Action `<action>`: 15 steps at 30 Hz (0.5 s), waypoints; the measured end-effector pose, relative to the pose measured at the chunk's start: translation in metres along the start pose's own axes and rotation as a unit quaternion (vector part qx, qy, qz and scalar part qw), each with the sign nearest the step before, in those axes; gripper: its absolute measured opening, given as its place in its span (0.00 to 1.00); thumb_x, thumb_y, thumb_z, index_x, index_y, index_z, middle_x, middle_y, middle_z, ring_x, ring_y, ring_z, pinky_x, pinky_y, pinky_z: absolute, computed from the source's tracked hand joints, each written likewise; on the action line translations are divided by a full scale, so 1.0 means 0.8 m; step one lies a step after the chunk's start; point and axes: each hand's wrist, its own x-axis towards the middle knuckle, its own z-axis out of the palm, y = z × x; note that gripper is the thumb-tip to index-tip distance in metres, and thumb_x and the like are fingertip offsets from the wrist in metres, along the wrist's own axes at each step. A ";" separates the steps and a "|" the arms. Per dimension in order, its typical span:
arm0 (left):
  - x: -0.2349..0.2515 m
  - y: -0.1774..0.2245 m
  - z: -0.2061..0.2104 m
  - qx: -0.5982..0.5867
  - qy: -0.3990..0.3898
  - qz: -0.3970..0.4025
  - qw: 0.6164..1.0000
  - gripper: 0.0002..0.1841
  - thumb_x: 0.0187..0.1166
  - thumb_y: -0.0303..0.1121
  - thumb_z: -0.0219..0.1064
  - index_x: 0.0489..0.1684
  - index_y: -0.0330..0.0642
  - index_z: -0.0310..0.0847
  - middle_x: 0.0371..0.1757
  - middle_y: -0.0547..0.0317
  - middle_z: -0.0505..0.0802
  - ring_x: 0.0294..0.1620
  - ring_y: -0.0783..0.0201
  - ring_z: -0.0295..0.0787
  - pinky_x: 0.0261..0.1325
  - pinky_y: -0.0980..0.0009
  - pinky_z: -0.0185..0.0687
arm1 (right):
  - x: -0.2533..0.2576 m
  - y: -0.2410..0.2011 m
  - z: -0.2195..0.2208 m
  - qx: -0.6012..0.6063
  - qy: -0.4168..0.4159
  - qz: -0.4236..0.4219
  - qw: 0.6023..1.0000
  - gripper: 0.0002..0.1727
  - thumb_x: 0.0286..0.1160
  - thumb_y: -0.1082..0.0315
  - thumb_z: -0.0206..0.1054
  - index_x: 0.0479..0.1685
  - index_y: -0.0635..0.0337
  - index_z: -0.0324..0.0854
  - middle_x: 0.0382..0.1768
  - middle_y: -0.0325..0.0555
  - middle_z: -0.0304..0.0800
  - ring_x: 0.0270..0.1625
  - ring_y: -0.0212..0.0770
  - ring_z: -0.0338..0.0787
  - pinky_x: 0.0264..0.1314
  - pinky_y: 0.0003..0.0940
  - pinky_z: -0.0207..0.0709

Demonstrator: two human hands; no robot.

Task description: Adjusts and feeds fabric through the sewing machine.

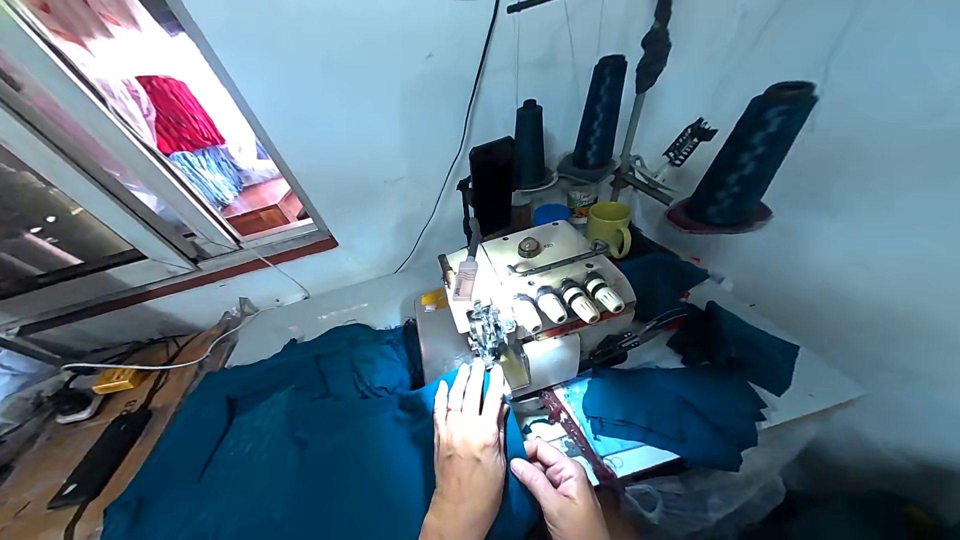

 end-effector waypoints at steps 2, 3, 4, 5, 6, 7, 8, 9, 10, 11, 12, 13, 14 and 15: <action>0.003 -0.005 -0.008 -0.057 -0.010 -0.008 0.998 0.19 0.87 0.36 0.55 0.67 0.45 0.89 0.72 0.50 0.89 0.77 0.47 0.82 0.81 0.41 0.69 | 0.003 -0.001 0.002 0.001 -0.001 -0.005 1.000 0.06 0.76 0.78 0.63 0.43 0.66 0.86 0.32 0.39 0.92 0.33 0.26 0.90 0.39 0.21 0.85; 0.004 -0.008 -0.014 -0.077 -0.009 -0.012 0.997 0.18 0.86 0.34 0.56 0.64 0.42 0.89 0.70 0.50 0.90 0.76 0.48 0.83 0.81 0.44 0.71 | 0.005 -0.002 0.002 0.000 -0.002 -0.006 1.000 0.06 0.76 0.78 0.64 0.44 0.66 0.86 0.32 0.39 0.92 0.33 0.26 0.91 0.40 0.21 0.86; 0.006 -0.010 -0.021 -0.081 -0.006 -0.014 0.997 0.18 0.84 0.33 0.57 0.61 0.39 0.90 0.67 0.50 0.92 0.75 0.49 0.85 0.80 0.45 0.73 | 0.007 -0.003 0.003 0.003 -0.001 -0.006 1.000 0.06 0.76 0.78 0.64 0.44 0.67 0.86 0.33 0.39 0.93 0.34 0.26 0.91 0.40 0.22 0.86; 0.007 -0.011 -0.026 -0.068 -0.004 -0.013 0.998 0.17 0.83 0.33 0.57 0.59 0.38 0.90 0.66 0.51 0.93 0.74 0.48 0.85 0.79 0.42 0.73 | 0.008 -0.004 0.003 0.003 0.001 -0.006 1.000 0.07 0.76 0.78 0.64 0.44 0.67 0.87 0.33 0.40 0.93 0.34 0.27 0.91 0.40 0.22 0.86; 0.007 -0.013 -0.029 -0.051 -0.005 -0.011 0.999 0.18 0.83 0.34 0.57 0.58 0.39 0.92 0.66 0.53 0.93 0.74 0.49 0.85 0.79 0.39 0.70 | 0.010 -0.005 0.003 0.000 0.001 -0.008 1.000 0.07 0.75 0.78 0.64 0.44 0.67 0.87 0.33 0.40 0.93 0.34 0.27 0.91 0.40 0.22 0.86; 0.008 -0.015 -0.031 -0.042 -0.012 -0.012 0.999 0.19 0.84 0.35 0.57 0.60 0.40 0.92 0.66 0.54 0.93 0.74 0.51 0.86 0.80 0.37 0.69 | 0.011 -0.005 0.003 -0.002 0.002 -0.010 1.000 0.07 0.75 0.78 0.64 0.44 0.66 0.87 0.33 0.39 0.93 0.34 0.26 0.90 0.40 0.21 0.86; 0.009 -0.017 -0.032 -0.042 -0.021 -0.013 0.999 0.19 0.84 0.36 0.56 0.61 0.41 0.91 0.67 0.55 0.93 0.74 0.52 0.86 0.79 0.36 0.69 | 0.012 -0.005 0.004 -0.002 0.002 -0.014 1.000 0.07 0.75 0.78 0.64 0.43 0.66 0.87 0.33 0.39 0.92 0.34 0.26 0.90 0.40 0.21 0.85; 0.010 -0.020 -0.032 -0.046 -0.029 -0.013 0.998 0.20 0.85 0.37 0.55 0.63 0.42 0.91 0.68 0.55 0.92 0.74 0.53 0.86 0.79 0.37 0.70 | 0.013 -0.006 0.004 -0.004 0.001 -0.016 1.000 0.07 0.74 0.78 0.64 0.43 0.66 0.87 0.33 0.39 0.92 0.34 0.26 0.90 0.40 0.20 0.85; 0.013 -0.023 -0.033 -0.058 -0.040 -0.016 0.997 0.20 0.86 0.37 0.54 0.64 0.42 0.90 0.69 0.56 0.92 0.75 0.53 0.85 0.79 0.37 0.70 | 0.014 -0.006 0.004 -0.004 0.002 -0.019 1.000 0.07 0.74 0.78 0.64 0.44 0.66 0.88 0.34 0.40 0.93 0.35 0.26 0.90 0.41 0.20 0.85; 0.015 -0.026 -0.032 -0.072 -0.051 -0.020 0.996 0.21 0.86 0.38 0.53 0.66 0.42 0.89 0.70 0.56 0.91 0.77 0.53 0.83 0.79 0.38 0.69 | 0.015 -0.006 0.005 -0.004 0.003 -0.022 1.000 0.07 0.74 0.78 0.65 0.44 0.67 0.88 0.35 0.41 0.93 0.36 0.26 0.91 0.42 0.21 0.86; 0.018 -0.031 -0.031 -0.088 -0.060 -0.025 0.994 0.21 0.87 0.38 0.53 0.67 0.42 0.88 0.72 0.55 0.90 0.78 0.54 0.81 0.79 0.41 0.70 | 0.017 -0.006 0.005 -0.007 0.003 -0.024 1.000 0.08 0.74 0.78 0.65 0.45 0.67 0.88 0.36 0.41 0.93 0.36 0.27 0.91 0.43 0.21 0.86; 0.021 -0.035 -0.029 -0.105 -0.067 -0.032 0.992 0.21 0.88 0.38 0.53 0.67 0.41 0.88 0.73 0.55 0.89 0.80 0.55 0.80 0.80 0.45 0.71 | 0.018 -0.006 0.005 -0.009 0.004 -0.026 1.000 0.08 0.74 0.78 0.65 0.45 0.67 0.88 0.37 0.42 0.93 0.37 0.27 0.91 0.43 0.21 0.86; 0.024 -0.041 -0.027 -0.123 -0.075 -0.040 0.989 0.21 0.88 0.39 0.53 0.68 0.41 0.87 0.74 0.55 0.88 0.81 0.56 0.79 0.81 0.50 0.72 | 0.020 -0.007 0.006 -0.009 0.005 -0.027 1.000 0.08 0.73 0.78 0.65 0.45 0.68 0.88 0.37 0.42 0.93 0.37 0.27 0.91 0.44 0.21 0.86; 0.028 -0.045 -0.026 -0.138 -0.081 -0.044 0.986 0.21 0.89 0.39 0.53 0.68 0.40 0.87 0.74 0.54 0.88 0.81 0.57 0.78 0.82 0.55 0.72 | 0.021 -0.008 0.007 -0.008 0.007 -0.028 1.000 0.08 0.73 0.78 0.64 0.45 0.68 0.88 0.37 0.41 0.94 0.37 0.27 0.91 0.44 0.21 0.86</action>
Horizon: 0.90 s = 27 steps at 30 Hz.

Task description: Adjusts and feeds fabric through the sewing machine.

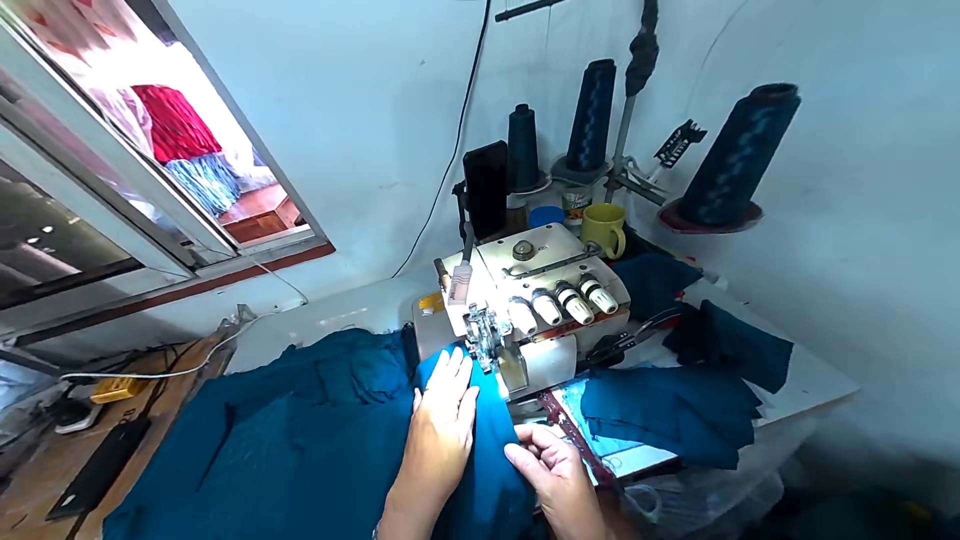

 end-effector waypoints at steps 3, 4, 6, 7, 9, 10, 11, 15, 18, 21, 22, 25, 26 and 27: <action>0.008 -0.006 -0.001 -0.003 -0.023 -0.014 1.000 0.23 0.90 0.40 0.51 0.73 0.39 0.84 0.79 0.54 0.84 0.84 0.57 0.74 0.83 0.55 0.70 | 0.003 -0.001 0.001 0.005 0.009 -0.003 1.000 0.08 0.72 0.78 0.65 0.45 0.68 0.88 0.36 0.41 0.94 0.36 0.27 0.91 0.43 0.20 0.86; 0.010 -0.007 0.000 0.004 -0.028 -0.019 0.999 0.23 0.90 0.40 0.51 0.74 0.40 0.82 0.80 0.55 0.83 0.86 0.55 0.72 0.83 0.50 0.69 | 0.004 -0.001 0.001 0.006 0.014 -0.003 1.000 0.08 0.72 0.78 0.65 0.44 0.68 0.88 0.35 0.41 0.93 0.36 0.26 0.91 0.42 0.20 0.86; 0.015 -0.008 0.000 0.008 -0.044 -0.040 0.998 0.23 0.91 0.40 0.51 0.78 0.42 0.79 0.84 0.55 0.79 0.88 0.53 0.67 0.84 0.44 0.66 | 0.007 -0.001 0.002 0.001 0.017 -0.003 1.000 0.08 0.72 0.78 0.65 0.45 0.67 0.88 0.35 0.41 0.93 0.35 0.26 0.90 0.42 0.20 0.85; 0.020 -0.009 0.000 0.007 -0.055 -0.052 0.997 0.24 0.91 0.40 0.51 0.80 0.41 0.78 0.85 0.54 0.77 0.89 0.52 0.65 0.85 0.44 0.64 | 0.009 -0.001 0.001 -0.002 0.016 -0.005 1.000 0.08 0.73 0.78 0.65 0.45 0.67 0.88 0.35 0.40 0.93 0.35 0.26 0.91 0.41 0.20 0.86; 0.032 -0.013 -0.003 -0.006 -0.081 -0.077 0.994 0.24 0.92 0.39 0.52 0.82 0.40 0.75 0.88 0.53 0.74 0.92 0.52 0.60 0.89 0.50 0.57 | 0.013 -0.001 0.002 -0.002 0.015 -0.004 1.000 0.08 0.74 0.77 0.65 0.46 0.67 0.88 0.35 0.41 0.94 0.35 0.27 0.91 0.42 0.20 0.86; 0.039 -0.016 -0.005 -0.014 -0.093 -0.087 0.992 0.24 0.92 0.39 0.53 0.82 0.39 0.74 0.89 0.53 0.72 0.93 0.52 0.57 0.91 0.53 0.53 | 0.015 -0.001 0.003 -0.003 0.017 -0.004 1.000 0.08 0.74 0.77 0.65 0.46 0.67 0.88 0.34 0.41 0.94 0.35 0.27 0.91 0.42 0.20 0.86; 0.045 -0.019 -0.007 -0.020 -0.103 -0.095 0.990 0.25 0.92 0.38 0.53 0.84 0.38 0.72 0.90 0.52 0.70 0.94 0.52 0.54 0.92 0.54 0.50 | 0.016 -0.001 0.003 -0.005 0.021 -0.006 1.000 0.08 0.74 0.77 0.65 0.46 0.67 0.88 0.34 0.41 0.94 0.35 0.27 0.91 0.42 0.20 0.86; 0.052 -0.029 -0.003 -0.026 -0.108 -0.098 0.989 0.27 0.92 0.40 0.52 0.87 0.36 0.66 0.91 0.49 0.66 0.95 0.48 0.47 0.93 0.51 0.45 | 0.017 0.000 0.007 -0.013 0.035 -0.010 0.999 0.08 0.73 0.76 0.65 0.44 0.67 0.88 0.33 0.41 0.93 0.34 0.27 0.90 0.40 0.19 0.85; 0.053 -0.025 -0.004 -0.019 -0.107 -0.128 0.986 0.28 0.92 0.41 0.52 0.87 0.34 0.65 0.93 0.48 0.61 0.96 0.48 0.43 0.94 0.52 0.43 | 0.019 0.000 0.010 -0.023 0.048 -0.014 0.998 0.08 0.73 0.76 0.65 0.43 0.66 0.89 0.32 0.40 0.93 0.34 0.26 0.91 0.40 0.19 0.85; 0.055 -0.027 -0.004 -0.024 -0.097 -0.163 0.981 0.30 0.92 0.40 0.52 0.89 0.31 0.60 0.94 0.44 0.57 0.96 0.46 0.40 0.94 0.51 0.40 | 0.024 0.001 0.012 -0.041 0.056 -0.020 0.997 0.07 0.73 0.76 0.66 0.42 0.65 0.89 0.32 0.40 0.94 0.34 0.26 0.91 0.40 0.20 0.86; 0.055 -0.027 -0.004 -0.038 -0.090 -0.179 0.979 0.30 0.93 0.39 0.51 0.90 0.31 0.58 0.95 0.44 0.56 0.96 0.47 0.41 0.94 0.52 0.40 | 0.026 0.001 0.013 -0.046 0.058 -0.024 0.997 0.07 0.73 0.76 0.66 0.41 0.65 0.89 0.32 0.40 0.93 0.34 0.26 0.91 0.39 0.19 0.85; 0.050 -0.023 -0.002 -0.085 -0.036 -0.215 0.972 0.28 0.92 0.35 0.51 0.89 0.31 0.58 0.94 0.45 0.58 0.94 0.54 0.52 0.93 0.59 0.49 | 0.029 0.003 0.015 -0.055 0.065 -0.041 0.995 0.06 0.70 0.78 0.66 0.39 0.65 0.89 0.30 0.39 0.92 0.32 0.25 0.90 0.37 0.18 0.84; 0.048 -0.021 -0.001 -0.093 -0.017 -0.223 0.970 0.27 0.92 0.33 0.51 0.88 0.31 0.60 0.93 0.44 0.60 0.94 0.55 0.54 0.92 0.60 0.51 | 0.029 0.003 0.015 -0.059 0.066 -0.043 0.995 0.06 0.70 0.78 0.66 0.39 0.65 0.89 0.30 0.39 0.92 0.32 0.25 0.89 0.37 0.18 0.84; 0.045 -0.019 0.001 -0.098 0.000 -0.230 0.968 0.26 0.92 0.33 0.51 0.88 0.31 0.62 0.92 0.44 0.62 0.93 0.55 0.57 0.91 0.61 0.54 | 0.029 0.001 0.015 -0.063 0.065 -0.040 0.995 0.06 0.70 0.78 0.67 0.39 0.66 0.89 0.31 0.39 0.92 0.32 0.26 0.90 0.37 0.18 0.84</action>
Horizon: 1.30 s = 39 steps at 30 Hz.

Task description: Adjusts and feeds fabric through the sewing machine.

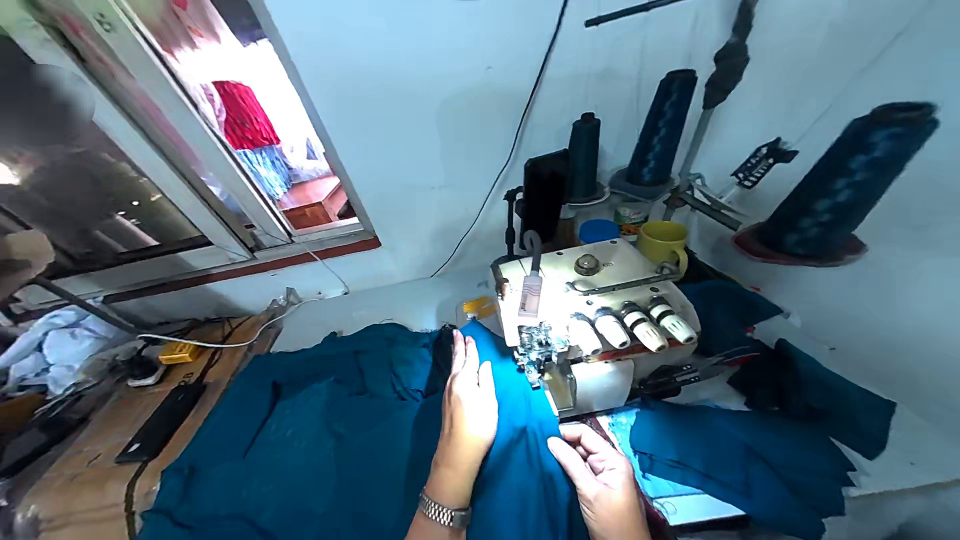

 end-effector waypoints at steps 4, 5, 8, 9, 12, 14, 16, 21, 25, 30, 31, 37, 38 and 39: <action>-0.011 0.002 0.004 0.000 0.035 -0.005 0.999 0.25 0.91 0.31 0.52 0.85 0.30 0.67 0.90 0.42 0.67 0.89 0.54 0.66 0.87 0.62 0.63 | -0.001 -0.009 0.000 -0.013 0.000 0.027 1.000 0.06 0.71 0.79 0.66 0.39 0.66 0.88 0.30 0.38 0.91 0.32 0.24 0.89 0.38 0.18 0.84; -0.013 0.005 0.003 0.012 0.030 -0.013 0.999 0.25 0.91 0.32 0.52 0.85 0.31 0.67 0.89 0.43 0.68 0.89 0.54 0.66 0.86 0.62 0.64 | -0.001 -0.010 0.000 -0.012 -0.001 0.029 0.999 0.06 0.71 0.80 0.66 0.39 0.66 0.87 0.30 0.37 0.91 0.32 0.23 0.89 0.38 0.17 0.84; -0.016 0.009 -0.001 0.044 0.017 -0.025 0.999 0.25 0.92 0.33 0.50 0.86 0.33 0.66 0.88 0.42 0.71 0.87 0.51 0.69 0.85 0.60 0.66 | 0.000 -0.011 -0.001 -0.016 -0.001 0.032 0.999 0.05 0.71 0.80 0.66 0.37 0.65 0.87 0.29 0.37 0.91 0.30 0.23 0.88 0.37 0.17 0.83; -0.014 0.008 0.000 0.045 0.017 -0.022 0.999 0.25 0.91 0.33 0.51 0.86 0.33 0.67 0.87 0.42 0.72 0.87 0.51 0.69 0.85 0.60 0.66 | 0.000 -0.010 -0.001 -0.023 -0.002 0.027 0.999 0.05 0.70 0.80 0.66 0.37 0.65 0.87 0.29 0.37 0.91 0.31 0.23 0.88 0.37 0.17 0.83; -0.004 0.000 -0.008 0.011 -0.042 -0.027 0.999 0.28 0.93 0.36 0.50 0.91 0.38 0.58 0.93 0.45 0.62 0.92 0.54 0.58 0.90 0.60 0.56 | 0.002 -0.003 -0.002 -0.030 -0.002 -0.005 1.000 0.05 0.71 0.77 0.66 0.38 0.65 0.88 0.31 0.37 0.91 0.32 0.23 0.89 0.38 0.16 0.84; -0.008 -0.023 -0.012 -0.020 -0.040 0.024 0.999 0.31 0.91 0.40 0.55 0.91 0.39 0.59 0.92 0.45 0.63 0.93 0.52 0.57 0.90 0.55 0.56 | 0.001 0.000 -0.006 -0.029 -0.005 -0.015 0.999 0.06 0.71 0.77 0.66 0.38 0.65 0.89 0.32 0.38 0.91 0.33 0.23 0.88 0.38 0.16 0.84; -0.027 -0.048 -0.027 0.019 0.025 0.091 0.995 0.30 0.87 0.43 0.59 0.85 0.36 0.69 0.85 0.42 0.74 0.88 0.46 0.67 0.86 0.46 0.64 | -0.004 0.000 -0.017 -0.037 -0.025 -0.005 0.999 0.06 0.71 0.77 0.67 0.39 0.65 0.90 0.32 0.38 0.93 0.33 0.24 0.90 0.39 0.17 0.85; -0.132 -0.089 -0.096 0.185 0.081 0.012 0.979 0.34 0.77 0.48 0.70 0.76 0.29 0.76 0.70 0.20 0.80 0.69 0.14 0.73 0.65 0.20 0.66 | -0.045 -0.008 -0.061 -0.105 -0.097 0.042 0.989 0.06 0.73 0.74 0.69 0.39 0.65 0.91 0.36 0.40 0.95 0.40 0.24 0.92 0.48 0.21 0.87; -0.180 -0.121 -0.107 0.188 -0.003 -0.034 0.982 0.14 0.76 0.25 0.68 0.53 0.24 0.82 0.44 0.29 0.88 0.43 0.32 0.88 0.47 0.35 0.82 | -0.075 0.007 -0.091 -0.158 -0.128 0.023 0.979 0.08 0.76 0.70 0.68 0.42 0.63 0.91 0.36 0.39 0.96 0.42 0.24 0.93 0.50 0.22 0.87; -0.154 -0.123 -0.157 0.099 0.121 0.030 0.987 0.13 0.85 0.27 0.58 0.49 0.21 0.80 0.36 0.42 0.88 0.28 0.62 0.85 0.32 0.64 0.86 | -0.082 0.026 -0.105 -0.147 -0.126 0.001 0.981 0.10 0.78 0.64 0.68 0.43 0.60 0.92 0.39 0.37 0.95 0.44 0.23 0.92 0.51 0.20 0.85; -0.142 -0.118 -0.164 0.108 0.162 0.043 0.980 0.13 0.85 0.28 0.58 0.50 0.20 0.78 0.36 0.43 0.87 0.28 0.67 0.84 0.33 0.70 0.84 | -0.081 0.027 -0.105 -0.141 -0.133 -0.007 0.981 0.11 0.79 0.64 0.67 0.43 0.61 0.92 0.40 0.38 0.95 0.46 0.23 0.91 0.53 0.20 0.85; -0.118 -0.098 -0.140 0.101 0.075 0.072 0.989 0.25 0.78 0.37 0.68 0.64 0.24 0.75 0.61 0.27 0.83 0.60 0.35 0.83 0.59 0.38 0.79 | -0.084 0.034 -0.086 -0.107 -0.128 0.014 0.986 0.10 0.79 0.67 0.66 0.45 0.62 0.90 0.39 0.38 0.94 0.44 0.23 0.91 0.52 0.20 0.85; -0.127 -0.092 -0.134 0.075 0.043 0.103 0.991 0.23 0.77 0.42 0.68 0.60 0.29 0.79 0.55 0.37 0.87 0.53 0.46 0.86 0.53 0.49 0.83 | -0.084 0.036 -0.084 -0.109 -0.118 0.006 0.987 0.10 0.78 0.67 0.67 0.47 0.62 0.90 0.40 0.38 0.94 0.43 0.23 0.91 0.52 0.20 0.84; -0.140 -0.085 -0.129 0.011 -0.025 0.121 0.992 0.19 0.80 0.46 0.66 0.55 0.39 0.83 0.49 0.54 0.89 0.47 0.63 0.87 0.48 0.64 0.86 | -0.084 0.038 -0.083 -0.111 -0.113 -0.001 0.987 0.11 0.78 0.67 0.67 0.49 0.63 0.91 0.41 0.38 0.95 0.44 0.23 0.91 0.52 0.19 0.84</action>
